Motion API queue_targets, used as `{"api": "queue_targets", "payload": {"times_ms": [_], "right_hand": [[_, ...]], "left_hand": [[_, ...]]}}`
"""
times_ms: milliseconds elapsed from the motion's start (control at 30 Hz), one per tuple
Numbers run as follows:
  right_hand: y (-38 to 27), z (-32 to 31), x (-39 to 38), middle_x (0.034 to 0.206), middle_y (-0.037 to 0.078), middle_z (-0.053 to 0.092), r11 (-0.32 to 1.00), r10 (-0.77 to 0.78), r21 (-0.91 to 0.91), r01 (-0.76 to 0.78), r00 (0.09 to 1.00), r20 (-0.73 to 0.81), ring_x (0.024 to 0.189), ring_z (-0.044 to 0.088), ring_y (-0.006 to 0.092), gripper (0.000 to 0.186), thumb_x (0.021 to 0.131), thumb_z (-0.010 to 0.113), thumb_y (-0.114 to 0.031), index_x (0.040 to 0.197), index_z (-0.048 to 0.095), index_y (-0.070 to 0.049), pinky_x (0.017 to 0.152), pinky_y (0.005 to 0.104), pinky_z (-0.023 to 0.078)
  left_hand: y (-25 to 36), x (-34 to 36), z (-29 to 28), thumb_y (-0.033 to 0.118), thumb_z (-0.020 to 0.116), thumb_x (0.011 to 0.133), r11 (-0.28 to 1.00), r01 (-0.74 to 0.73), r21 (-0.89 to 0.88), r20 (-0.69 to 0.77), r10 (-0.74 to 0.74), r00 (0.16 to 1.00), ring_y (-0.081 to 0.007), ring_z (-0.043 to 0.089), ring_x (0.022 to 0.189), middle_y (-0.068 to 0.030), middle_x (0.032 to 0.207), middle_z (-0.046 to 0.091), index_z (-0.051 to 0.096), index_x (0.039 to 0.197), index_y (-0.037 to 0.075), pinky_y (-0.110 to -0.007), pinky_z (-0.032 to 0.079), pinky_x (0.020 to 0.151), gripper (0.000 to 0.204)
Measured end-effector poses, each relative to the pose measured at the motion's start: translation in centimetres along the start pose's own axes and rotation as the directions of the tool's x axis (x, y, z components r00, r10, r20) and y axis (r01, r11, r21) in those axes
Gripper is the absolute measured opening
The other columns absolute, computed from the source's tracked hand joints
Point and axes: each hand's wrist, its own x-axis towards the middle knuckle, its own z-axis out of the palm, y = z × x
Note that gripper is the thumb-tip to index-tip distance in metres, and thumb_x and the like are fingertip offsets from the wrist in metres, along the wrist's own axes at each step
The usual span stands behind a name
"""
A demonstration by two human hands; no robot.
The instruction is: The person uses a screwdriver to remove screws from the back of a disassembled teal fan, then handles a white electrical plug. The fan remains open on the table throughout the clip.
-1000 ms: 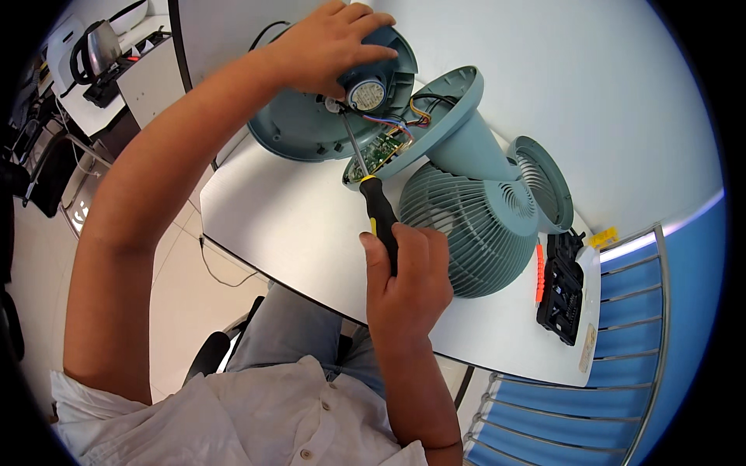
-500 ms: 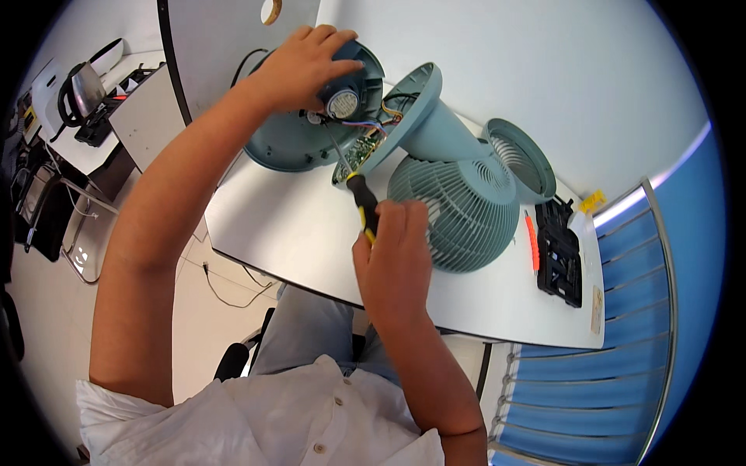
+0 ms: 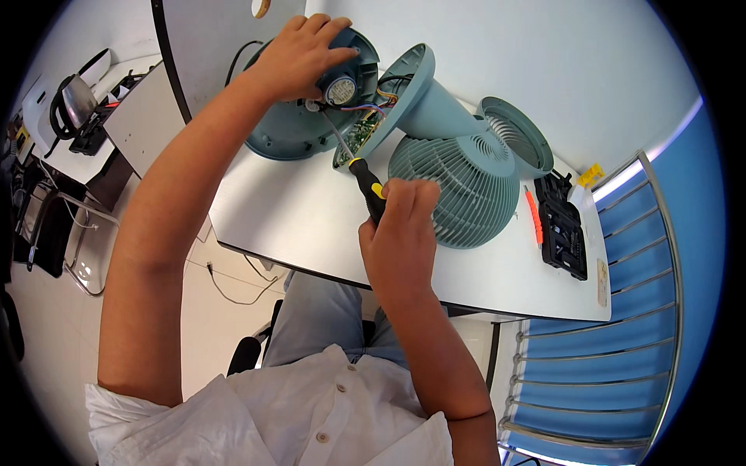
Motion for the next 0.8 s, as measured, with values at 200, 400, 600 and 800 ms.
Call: {"api": "queue_targets", "payload": {"times_ms": [200, 400, 600, 800], "right_hand": [[0.24, -0.67, -0.14, 0.096, 0.011, 0.056, 0.999, 0.038, -0.007, -0.038, 0.996, -0.079, 0.076, 0.061, 0.0269, 0.034, 0.082, 0.067, -0.015, 0.109, 0.049, -0.005, 0.061, 0.0351, 0.050], [0.08, 0.24, -0.28, 0.095, 0.010, 0.054, 0.994, 0.104, 0.016, -0.104, 0.995, 0.005, 0.072, 0.061, 0.0257, 0.036, 0.083, 0.067, -0.021, 0.110, 0.048, -0.006, 0.057, 0.0335, 0.050], [0.10, 0.10, -0.04, 0.105, 0.014, 0.039, 0.996, 0.073, 0.041, -0.077, 0.993, 0.092, 0.076, 0.058, 0.0293, 0.053, 0.069, 0.078, -0.009, 0.107, 0.042, -0.005, 0.059, 0.0345, 0.052], [0.26, -0.68, 0.37, 0.091, 0.009, 0.050, 0.998, 0.004, -0.070, -0.007, 0.999, -0.054, 0.071, 0.057, 0.0266, 0.034, 0.078, 0.071, -0.019, 0.102, 0.050, -0.006, 0.057, 0.0356, 0.048]], "left_hand": [[0.14, -0.08, 0.50, 0.023, 0.086, 0.043, 0.998, -0.003, 0.057, -0.077, 0.008, 0.997, -0.0249, 0.044, 0.117, -0.0058, 0.131, 0.046, 0.066, 0.106, 0.026, -0.036, 0.038, 0.093, 0.067], [0.20, -0.06, 0.15, 0.023, 0.087, 0.043, 0.998, 0.025, 0.060, -0.049, -0.023, 0.999, -0.0250, 0.044, 0.118, -0.0054, 0.131, 0.046, 0.065, 0.108, 0.027, -0.037, 0.038, 0.093, 0.068], [0.31, 0.03, 0.33, 0.023, 0.087, 0.043, 0.998, 0.010, 0.058, -0.066, -0.006, 0.998, -0.0246, 0.043, 0.118, -0.0052, 0.131, 0.045, 0.065, 0.108, 0.027, -0.037, 0.037, 0.093, 0.069], [0.30, -0.10, 0.10, 0.022, 0.086, 0.043, 0.998, 0.003, 0.068, -0.073, 0.002, 0.997, -0.0254, 0.044, 0.116, -0.0050, 0.130, 0.046, 0.065, 0.107, 0.027, -0.038, 0.038, 0.092, 0.068]]}}
